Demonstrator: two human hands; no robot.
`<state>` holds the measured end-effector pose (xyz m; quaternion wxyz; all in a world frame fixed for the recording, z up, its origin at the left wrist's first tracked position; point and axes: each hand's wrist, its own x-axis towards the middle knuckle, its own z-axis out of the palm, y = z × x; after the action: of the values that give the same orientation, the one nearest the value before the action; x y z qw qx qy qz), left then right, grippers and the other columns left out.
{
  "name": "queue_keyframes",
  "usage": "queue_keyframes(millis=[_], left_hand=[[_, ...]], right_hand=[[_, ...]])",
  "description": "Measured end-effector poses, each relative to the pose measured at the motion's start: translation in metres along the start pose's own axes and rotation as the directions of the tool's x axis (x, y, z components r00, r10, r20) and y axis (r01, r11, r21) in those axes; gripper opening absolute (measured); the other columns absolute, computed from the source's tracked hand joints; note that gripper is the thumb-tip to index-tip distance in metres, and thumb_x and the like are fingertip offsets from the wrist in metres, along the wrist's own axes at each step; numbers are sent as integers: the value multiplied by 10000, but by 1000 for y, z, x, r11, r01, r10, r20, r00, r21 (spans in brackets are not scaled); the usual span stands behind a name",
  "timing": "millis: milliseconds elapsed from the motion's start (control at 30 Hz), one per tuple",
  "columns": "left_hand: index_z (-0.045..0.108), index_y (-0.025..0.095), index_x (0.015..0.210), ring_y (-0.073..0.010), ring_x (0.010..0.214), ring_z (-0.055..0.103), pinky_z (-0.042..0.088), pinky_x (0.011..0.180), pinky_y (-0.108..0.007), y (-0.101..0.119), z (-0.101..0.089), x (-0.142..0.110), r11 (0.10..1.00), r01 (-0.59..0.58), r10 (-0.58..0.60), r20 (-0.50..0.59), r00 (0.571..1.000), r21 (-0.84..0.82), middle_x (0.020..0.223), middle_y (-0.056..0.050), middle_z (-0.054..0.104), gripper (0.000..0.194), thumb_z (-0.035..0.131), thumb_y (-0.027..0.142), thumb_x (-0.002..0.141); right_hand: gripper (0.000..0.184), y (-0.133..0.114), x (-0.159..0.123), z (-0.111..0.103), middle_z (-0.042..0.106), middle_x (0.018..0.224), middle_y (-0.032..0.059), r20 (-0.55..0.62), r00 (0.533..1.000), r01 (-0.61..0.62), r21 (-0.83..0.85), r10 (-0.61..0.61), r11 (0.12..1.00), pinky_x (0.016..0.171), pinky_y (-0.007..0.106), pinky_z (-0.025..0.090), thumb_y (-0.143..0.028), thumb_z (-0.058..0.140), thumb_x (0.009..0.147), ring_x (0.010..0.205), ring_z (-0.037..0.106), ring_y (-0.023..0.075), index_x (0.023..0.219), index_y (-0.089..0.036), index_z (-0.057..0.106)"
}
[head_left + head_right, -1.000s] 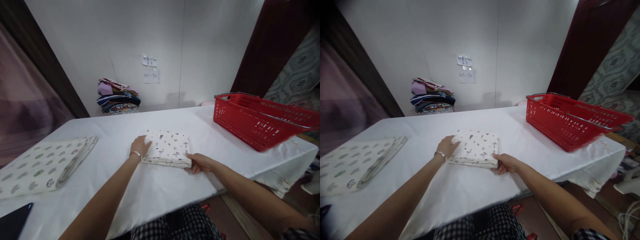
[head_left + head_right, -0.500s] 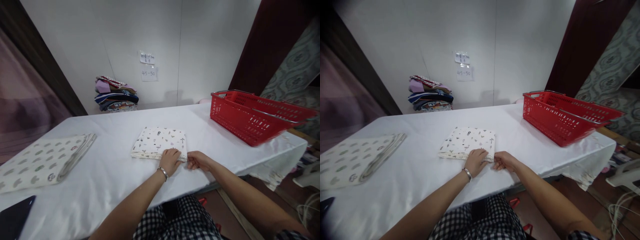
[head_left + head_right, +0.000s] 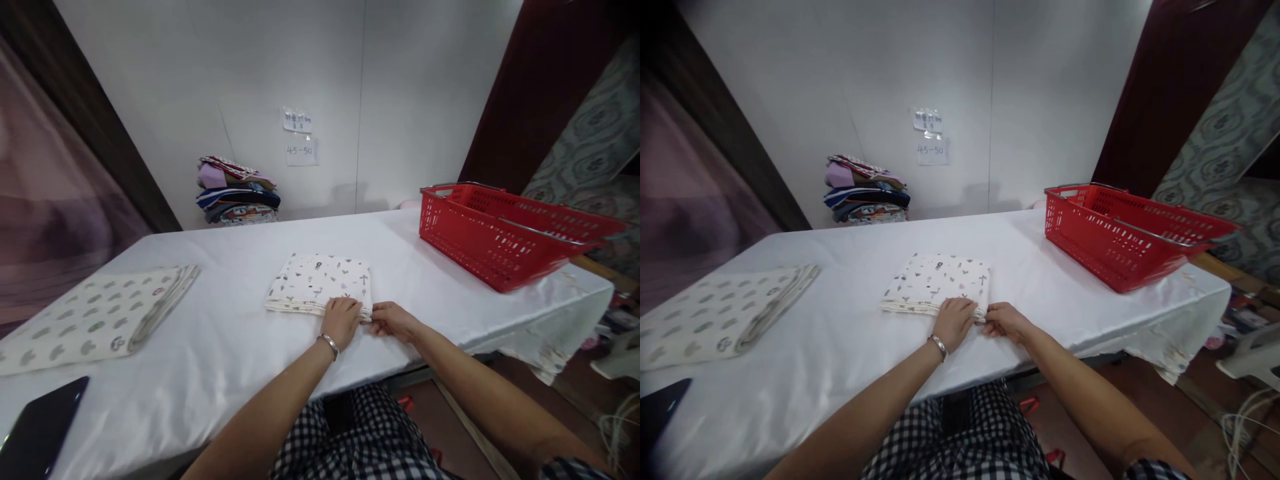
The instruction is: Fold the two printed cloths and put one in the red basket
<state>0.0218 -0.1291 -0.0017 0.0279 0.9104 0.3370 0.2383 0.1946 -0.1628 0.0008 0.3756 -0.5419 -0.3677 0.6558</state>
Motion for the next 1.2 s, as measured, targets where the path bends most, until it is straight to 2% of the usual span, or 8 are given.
queue_keyframes(millis=[233,500,633,833,933,1033,1100,1200], left_hand=[[525,248,1057,-177,1009,469,304,922,-386,6,4,-1,997,12,-15,44,999,71,1026,-9,582,217,478,289,850],[507,208,1076,-170,1010,484,338,907,-345,-5,-12,-5,1000,4,-5,30,1000,14,1047,-27,586,303,452,399,848],[530,216,1069,-196,1097,454,274,994,-404,-44,-32,-17,969,229,-225,-58,973,88,1126,-37,577,295,406,390,866],[475,180,1216,-238,1293,262,148,1073,-468,-99,-42,-51,817,544,-536,-93,839,190,1362,-70,408,482,293,474,880],[455,187,1245,-217,1317,217,147,1081,-455,-103,-37,-57,807,559,-559,-56,827,192,1393,-48,368,510,250,484,885],[458,199,1246,-214,1323,202,142,1082,-452,-100,-34,-56,802,564,-566,-51,823,198,1398,-36,359,513,234,487,886],[456,205,1249,-211,1324,197,139,1083,-448,-99,-33,-54,802,564,-566,-50,823,195,1400,-34,357,517,223,491,887],[447,209,1256,-203,1328,186,134,1083,-451,-101,-34,-54,802,568,-571,-44,820,187,1404,-34,349,521,218,496,886]], right_hand=[[292,-3,-5,-6,678,874,102,118,991,-75,83,65,994,403,160,443,-357,446,829,581,635,114,924,-122,591],[215,1,0,1,668,788,60,-38,998,-46,-49,44,998,345,130,389,-346,558,796,481,584,76,863,-142,561],[210,0,-3,2,665,828,73,-55,997,-51,-63,48,997,341,131,381,-332,542,800,471,568,67,879,-139,559],[249,-2,-4,-1,653,823,54,-71,995,-83,-239,68,968,346,155,366,-398,532,785,474,564,74,849,-158,558],[281,-15,-7,-3,660,764,65,-141,990,-82,-578,0,812,404,201,413,-433,518,784,497,578,109,807,-159,575],[328,-38,-12,6,672,876,102,-188,912,-22,-910,-364,414,621,312,492,-438,484,800,734,634,206,931,-168,617],[396,-51,-12,21,627,1077,109,-83,811,44,-979,-580,201,798,381,463,-443,429,831,967,588,255,1089,-187,585],[500,-53,0,47,461,1320,77,202,762,277,-961,-615,27,988,401,333,-477,351,867,1215,406,241,1280,-213,448]])
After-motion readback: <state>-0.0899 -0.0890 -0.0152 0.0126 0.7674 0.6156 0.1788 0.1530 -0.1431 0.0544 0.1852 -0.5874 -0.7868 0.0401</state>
